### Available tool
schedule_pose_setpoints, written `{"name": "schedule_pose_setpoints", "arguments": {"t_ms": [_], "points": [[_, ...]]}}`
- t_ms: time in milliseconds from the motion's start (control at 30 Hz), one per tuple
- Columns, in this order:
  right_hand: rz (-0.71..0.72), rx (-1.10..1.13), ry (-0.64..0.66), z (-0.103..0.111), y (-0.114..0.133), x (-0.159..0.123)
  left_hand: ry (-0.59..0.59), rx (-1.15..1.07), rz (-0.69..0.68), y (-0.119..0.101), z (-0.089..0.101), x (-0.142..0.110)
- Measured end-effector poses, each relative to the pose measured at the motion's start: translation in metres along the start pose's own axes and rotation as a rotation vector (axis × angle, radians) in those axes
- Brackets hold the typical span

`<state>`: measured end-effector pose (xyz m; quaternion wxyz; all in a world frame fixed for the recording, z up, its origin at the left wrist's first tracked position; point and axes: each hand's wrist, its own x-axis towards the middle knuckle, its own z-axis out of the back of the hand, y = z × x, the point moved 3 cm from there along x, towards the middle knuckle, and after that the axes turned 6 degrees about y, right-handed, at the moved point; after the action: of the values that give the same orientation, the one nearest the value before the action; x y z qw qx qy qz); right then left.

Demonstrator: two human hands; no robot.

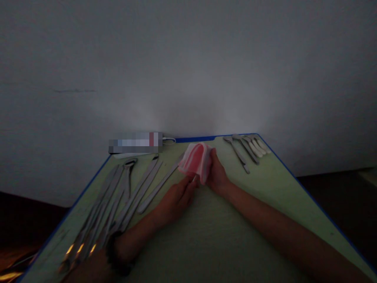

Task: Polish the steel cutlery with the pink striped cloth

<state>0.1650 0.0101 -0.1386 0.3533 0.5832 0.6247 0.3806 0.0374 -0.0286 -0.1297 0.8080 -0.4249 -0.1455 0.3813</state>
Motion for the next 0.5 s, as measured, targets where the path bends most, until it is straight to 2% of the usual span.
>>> {"name": "schedule_pose_setpoints", "arguments": {"t_ms": [100, 200, 267, 333, 400, 500], "points": [[-0.114, 0.125, 0.048, -0.001, -0.001, -0.002, -0.027, -0.006, -0.002, -0.001, 0.001, 0.000], [-0.049, 0.074, 0.039, 0.002, -0.002, -0.003, -0.060, 0.036, 0.003, -0.001, 0.003, 0.000], [0.066, -0.031, -0.026, 0.005, -0.003, -0.003, -0.041, 0.077, 0.013, 0.000, 0.002, 0.000], [0.113, -0.119, -0.124, 0.010, -0.004, -0.003, -0.018, 0.119, 0.017, 0.000, 0.000, 0.000], [0.063, -0.141, -0.195, 0.014, -0.007, -0.003, -0.021, 0.152, 0.006, 0.000, -0.002, -0.001], [-0.034, -0.118, -0.214, 0.017, -0.008, -0.002, -0.037, 0.202, -0.014, 0.000, -0.003, -0.001]]}}
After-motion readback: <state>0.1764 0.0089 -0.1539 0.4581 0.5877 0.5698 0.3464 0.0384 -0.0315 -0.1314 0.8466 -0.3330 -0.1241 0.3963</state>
